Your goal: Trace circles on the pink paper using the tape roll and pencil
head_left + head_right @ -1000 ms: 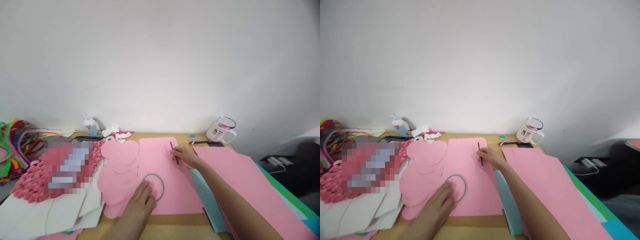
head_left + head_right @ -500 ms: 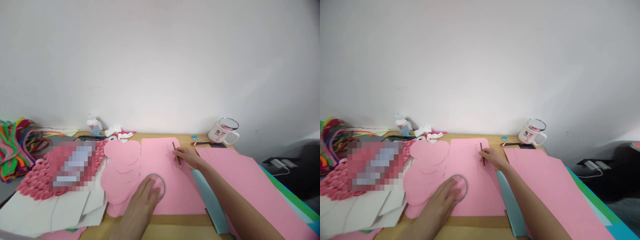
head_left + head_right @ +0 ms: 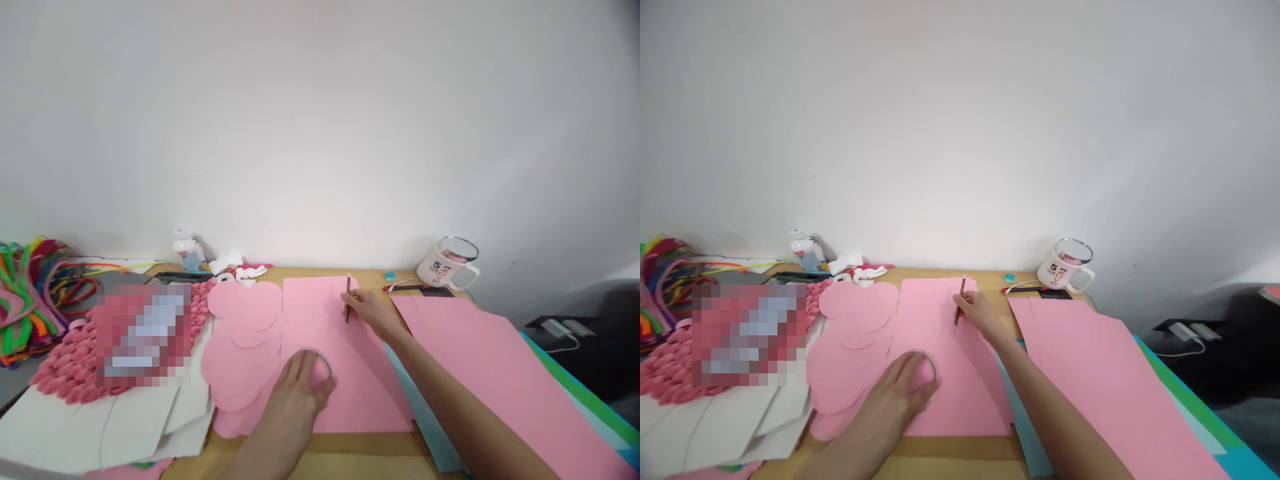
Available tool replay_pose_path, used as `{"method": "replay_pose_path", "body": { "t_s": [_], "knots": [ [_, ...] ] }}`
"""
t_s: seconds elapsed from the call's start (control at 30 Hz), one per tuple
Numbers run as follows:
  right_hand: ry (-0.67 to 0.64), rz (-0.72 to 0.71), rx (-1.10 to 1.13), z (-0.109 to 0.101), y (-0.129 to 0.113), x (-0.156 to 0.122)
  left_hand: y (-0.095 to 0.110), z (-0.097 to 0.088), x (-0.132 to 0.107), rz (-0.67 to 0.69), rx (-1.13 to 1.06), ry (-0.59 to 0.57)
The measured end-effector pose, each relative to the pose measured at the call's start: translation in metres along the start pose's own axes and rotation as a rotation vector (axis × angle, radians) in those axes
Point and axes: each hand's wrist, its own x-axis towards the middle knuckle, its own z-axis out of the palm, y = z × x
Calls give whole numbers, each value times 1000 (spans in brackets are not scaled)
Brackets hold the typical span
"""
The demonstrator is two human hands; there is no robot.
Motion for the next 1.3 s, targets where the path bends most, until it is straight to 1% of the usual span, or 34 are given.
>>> {"method": "replay_pose_path", "body": {
  "t_s": [0.1, 0.17, 0.23, 0.3, 0.33, 0.37, 0.47, 0.63, 0.77, 0.87, 1.0, 1.13, 1.23, 1.3],
  "knots": [
    [16, 23, 184, 27, -9, -1, -3, 12, -1, 22, 30, 49],
    [-12, 21, 231, 46, -13, -3, -6, 16, -2, 48, 50, 47],
    [-40, 3, 210, 62, -15, -4, -7, 14, -2, 62, 52, -18],
    [-59, -12, 176, 74, -14, -6, -7, 5, -1, 63, 32, -117],
    [-69, -15, 163, 78, -14, -6, -7, 0, 0, 62, 11, -168],
    [-81, -16, 154, 82, -14, -7, -6, -5, 1, 62, -5, -195],
    [-107, -19, 124, 88, -16, -9, -5, -15, 5, 69, -27, -220],
    [-135, -63, 48, 95, -18, -13, -5, -20, 8, 70, -43, -260],
    [-136, -109, -53, 95, -17, -15, -5, -27, 13, 76, -66, -312],
    [-119, -108, -104, 90, -17, -15, -5, -33, 16, 66, -97, -325],
    [-58, -84, -131, 76, -14, -14, -3, -38, 18, 55, -120, -316],
    [1, -47, -162, 59, -4, -18, -3, -37, 18, 49, -117, -311],
    [31, -41, -126, 49, 4, -25, -4, -38, 19, 60, -103, -328],
    [23, -40, -74, 43, 7, -31, -4, -40, 20, 64, -98, -343]
  ]
}}
